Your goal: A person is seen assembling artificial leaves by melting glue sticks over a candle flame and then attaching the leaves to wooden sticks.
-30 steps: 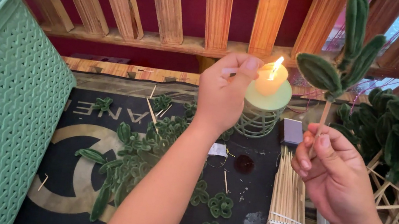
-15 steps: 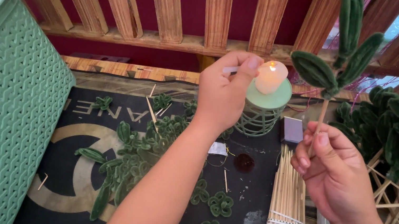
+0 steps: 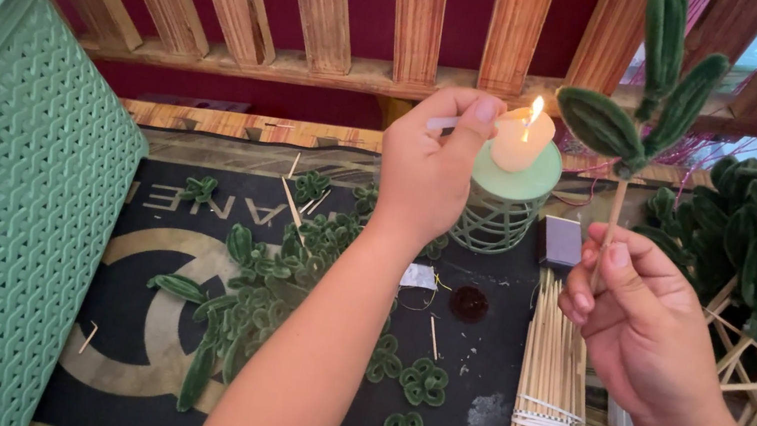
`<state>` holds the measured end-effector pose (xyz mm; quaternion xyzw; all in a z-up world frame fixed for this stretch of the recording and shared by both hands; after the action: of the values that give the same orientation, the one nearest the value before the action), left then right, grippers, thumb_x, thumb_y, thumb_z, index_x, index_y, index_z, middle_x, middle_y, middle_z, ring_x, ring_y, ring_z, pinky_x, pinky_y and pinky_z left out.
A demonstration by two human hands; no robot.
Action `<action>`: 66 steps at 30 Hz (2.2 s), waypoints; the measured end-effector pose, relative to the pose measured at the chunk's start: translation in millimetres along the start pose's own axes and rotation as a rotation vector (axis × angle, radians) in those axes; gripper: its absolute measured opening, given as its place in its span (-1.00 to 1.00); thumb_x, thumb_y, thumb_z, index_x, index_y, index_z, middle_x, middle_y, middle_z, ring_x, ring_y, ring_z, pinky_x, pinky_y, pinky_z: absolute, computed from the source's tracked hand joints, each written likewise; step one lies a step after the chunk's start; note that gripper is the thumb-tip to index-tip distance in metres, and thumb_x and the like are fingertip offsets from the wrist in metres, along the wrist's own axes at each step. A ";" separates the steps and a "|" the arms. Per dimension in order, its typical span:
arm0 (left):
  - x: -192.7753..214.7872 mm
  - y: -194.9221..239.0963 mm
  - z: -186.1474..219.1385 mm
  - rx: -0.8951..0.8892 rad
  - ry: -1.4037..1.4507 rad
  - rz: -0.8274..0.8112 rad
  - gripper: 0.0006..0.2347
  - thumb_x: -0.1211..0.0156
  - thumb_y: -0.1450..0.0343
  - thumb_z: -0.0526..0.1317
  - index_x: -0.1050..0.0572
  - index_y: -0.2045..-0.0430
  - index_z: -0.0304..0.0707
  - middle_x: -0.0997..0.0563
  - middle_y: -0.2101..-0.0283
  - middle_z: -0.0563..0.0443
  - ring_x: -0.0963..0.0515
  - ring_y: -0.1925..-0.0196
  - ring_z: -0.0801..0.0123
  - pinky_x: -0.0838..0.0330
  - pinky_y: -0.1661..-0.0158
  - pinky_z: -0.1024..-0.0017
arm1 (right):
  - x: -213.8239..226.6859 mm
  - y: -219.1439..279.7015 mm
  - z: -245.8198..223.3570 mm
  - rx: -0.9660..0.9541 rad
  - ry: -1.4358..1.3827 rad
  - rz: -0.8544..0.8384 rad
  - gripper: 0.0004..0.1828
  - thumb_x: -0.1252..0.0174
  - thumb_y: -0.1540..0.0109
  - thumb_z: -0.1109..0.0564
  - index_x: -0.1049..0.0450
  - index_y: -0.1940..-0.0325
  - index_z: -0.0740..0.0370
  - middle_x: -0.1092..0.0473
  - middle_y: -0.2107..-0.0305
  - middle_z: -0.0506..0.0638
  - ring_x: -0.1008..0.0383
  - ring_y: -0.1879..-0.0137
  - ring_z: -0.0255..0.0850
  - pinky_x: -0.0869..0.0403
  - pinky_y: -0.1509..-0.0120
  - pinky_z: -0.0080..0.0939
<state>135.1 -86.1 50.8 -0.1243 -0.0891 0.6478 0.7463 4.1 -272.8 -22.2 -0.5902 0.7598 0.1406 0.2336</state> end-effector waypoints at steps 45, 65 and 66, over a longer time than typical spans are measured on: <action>0.1 0.9 -0.5 0.035 0.021 0.024 -0.77 -0.12 -0.42 -0.05 -0.65 0.33 -0.17 -0.67 0.38 0.13 -0.59 0.25 0.49 -0.43 0.19 0.50 | -2.5 0.2 -1.2 -0.021 0.028 0.034 -0.83 -0.09 -0.41 0.14 -0.51 -0.04 0.20 -0.40 0.33 -0.06 -0.29 0.45 -0.27 -0.24 0.34 -0.29; -47.8 68.1 53.6 -0.787 -0.211 -0.196 -0.89 -0.24 -0.38 -0.35 -0.43 0.41 -0.07 -0.53 0.37 0.26 -0.47 0.27 0.27 -0.26 0.05 0.31 | 0.5 7.7 -9.6 -0.023 0.026 0.079 -0.86 -0.22 -0.33 0.08 -0.52 0.08 0.16 -0.49 0.40 -0.07 -0.41 0.41 -0.36 -0.28 0.38 -0.50; -49.1 68.5 53.9 -0.786 -0.211 -0.200 -0.89 -0.24 -0.38 -0.35 -0.43 0.41 -0.07 -0.53 0.37 0.26 -0.47 0.27 0.27 -0.26 0.05 0.31 | 0.9 7.9 -9.9 -0.023 0.024 0.082 -0.86 -0.22 -0.33 0.08 -0.52 0.08 0.16 -0.49 0.40 -0.07 -0.41 0.41 -0.36 -0.28 0.38 -0.50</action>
<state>47.4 -122.0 82.9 -0.3233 -0.4169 0.4981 0.6882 -5.6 -276.4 -14.8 -0.5628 0.7844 0.1518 0.2118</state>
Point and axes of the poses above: each hand's wrist, its own y-axis away from the middle knuckle, its own x-axis out of the back of the hand, z = x × y, the point moved 5 cm from there along -y, towards the middle knuckle
